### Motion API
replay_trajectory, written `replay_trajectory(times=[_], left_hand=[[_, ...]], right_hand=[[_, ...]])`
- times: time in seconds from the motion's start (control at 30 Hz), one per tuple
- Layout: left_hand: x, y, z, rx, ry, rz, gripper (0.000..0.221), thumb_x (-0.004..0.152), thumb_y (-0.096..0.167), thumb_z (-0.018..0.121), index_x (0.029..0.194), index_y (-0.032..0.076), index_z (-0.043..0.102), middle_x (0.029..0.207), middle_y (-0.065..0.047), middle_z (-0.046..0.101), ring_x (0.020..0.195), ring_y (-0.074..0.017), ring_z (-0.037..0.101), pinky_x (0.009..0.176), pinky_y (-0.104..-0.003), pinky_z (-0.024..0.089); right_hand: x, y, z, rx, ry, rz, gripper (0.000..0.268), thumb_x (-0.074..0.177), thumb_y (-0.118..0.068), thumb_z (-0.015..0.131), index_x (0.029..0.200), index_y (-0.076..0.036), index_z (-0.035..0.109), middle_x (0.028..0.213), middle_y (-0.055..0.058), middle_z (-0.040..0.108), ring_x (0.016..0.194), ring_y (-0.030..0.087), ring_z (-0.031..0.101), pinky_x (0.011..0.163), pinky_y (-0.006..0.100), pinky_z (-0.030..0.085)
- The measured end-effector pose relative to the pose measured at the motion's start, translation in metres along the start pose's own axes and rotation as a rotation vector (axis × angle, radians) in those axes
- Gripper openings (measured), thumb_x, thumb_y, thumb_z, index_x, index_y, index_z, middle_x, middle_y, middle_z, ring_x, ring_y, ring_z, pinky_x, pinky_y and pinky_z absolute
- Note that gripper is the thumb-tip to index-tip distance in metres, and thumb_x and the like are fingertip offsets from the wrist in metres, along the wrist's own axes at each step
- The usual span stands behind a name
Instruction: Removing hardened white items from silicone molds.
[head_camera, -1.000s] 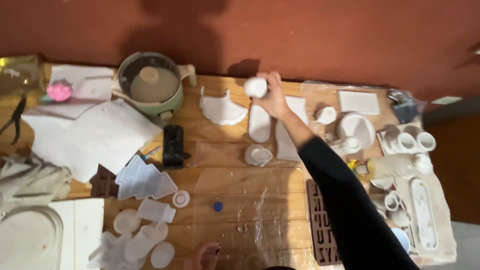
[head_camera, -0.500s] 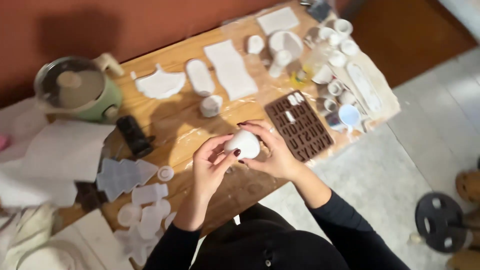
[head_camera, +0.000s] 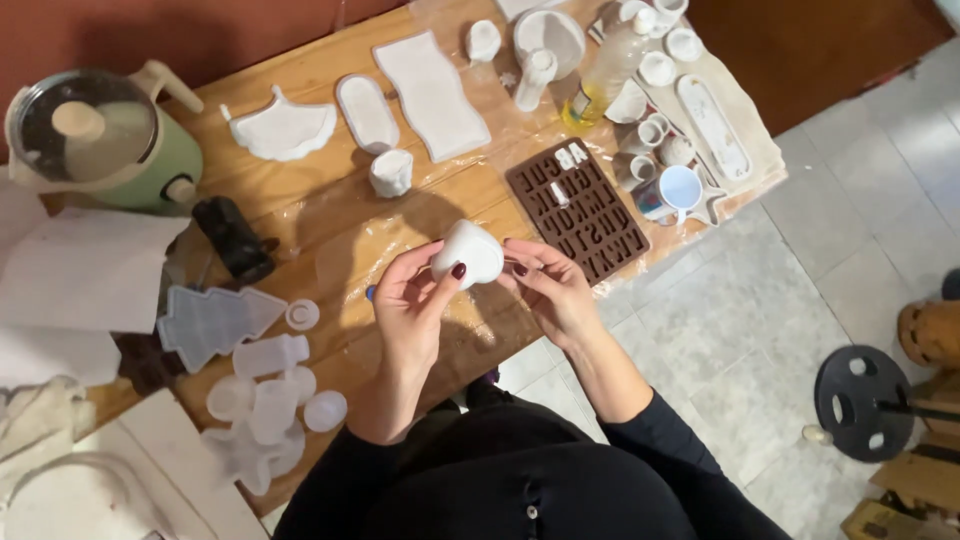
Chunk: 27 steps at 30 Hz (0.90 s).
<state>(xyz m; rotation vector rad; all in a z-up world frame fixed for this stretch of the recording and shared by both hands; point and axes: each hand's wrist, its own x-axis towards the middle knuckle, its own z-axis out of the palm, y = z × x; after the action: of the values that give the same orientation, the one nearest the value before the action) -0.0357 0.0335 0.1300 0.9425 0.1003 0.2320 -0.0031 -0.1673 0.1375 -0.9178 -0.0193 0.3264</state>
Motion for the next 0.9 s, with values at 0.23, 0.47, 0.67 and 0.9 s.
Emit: replay_trajectory(times=[0.23, 0.47, 0.67, 0.9], left_hand=[[-0.011, 0.017, 0.021, 0.074, 0.066, 0.045, 0.041, 0.091, -0.007, 0.074, 0.13, -0.004, 0.06, 0.123, -0.012, 0.069, 0.111, -0.0174, 0.069, 0.096, -0.031, 0.059], [-0.024, 0.015, 0.016, 0.208, 0.052, 0.06, 0.047, 0.095, -0.007, 0.072, 0.14, -0.007, 0.057, 0.127, -0.016, 0.07, 0.115, -0.0179, 0.069, 0.098, -0.031, 0.058], [-0.027, 0.019, 0.016, 0.221, 0.025, 0.08, 0.048, 0.094, -0.009, 0.071, 0.14, -0.007, 0.057, 0.127, -0.014, 0.07, 0.116, -0.0172, 0.069, 0.1, -0.03, 0.058], [-0.026, 0.021, 0.012, 0.198, -0.004, 0.058, 0.049, 0.094, -0.011, 0.071, 0.141, -0.007, 0.057, 0.127, -0.014, 0.071, 0.116, -0.0177, 0.069, 0.101, -0.031, 0.057]], right_hand=[[0.006, 0.017, 0.004, 0.126, 0.012, 0.175, 0.036, 0.097, 0.004, 0.064, 0.133, 0.006, 0.062, 0.132, 0.018, 0.067, 0.119, 0.026, 0.067, 0.106, 0.041, 0.056], [0.013, 0.031, 0.002, 0.235, 0.05, 0.251, 0.033, 0.094, 0.007, 0.064, 0.127, 0.006, 0.066, 0.126, 0.019, 0.068, 0.116, 0.029, 0.069, 0.103, 0.046, 0.059], [0.015, 0.035, -0.004, 0.259, 0.079, 0.289, 0.032, 0.094, 0.006, 0.065, 0.127, 0.007, 0.066, 0.12, 0.018, 0.07, 0.11, 0.026, 0.07, 0.1, 0.045, 0.06], [0.014, 0.036, -0.006, 0.273, 0.063, 0.308, 0.032, 0.094, 0.004, 0.065, 0.125, 0.008, 0.067, 0.115, 0.018, 0.071, 0.108, 0.026, 0.072, 0.096, 0.044, 0.062]])
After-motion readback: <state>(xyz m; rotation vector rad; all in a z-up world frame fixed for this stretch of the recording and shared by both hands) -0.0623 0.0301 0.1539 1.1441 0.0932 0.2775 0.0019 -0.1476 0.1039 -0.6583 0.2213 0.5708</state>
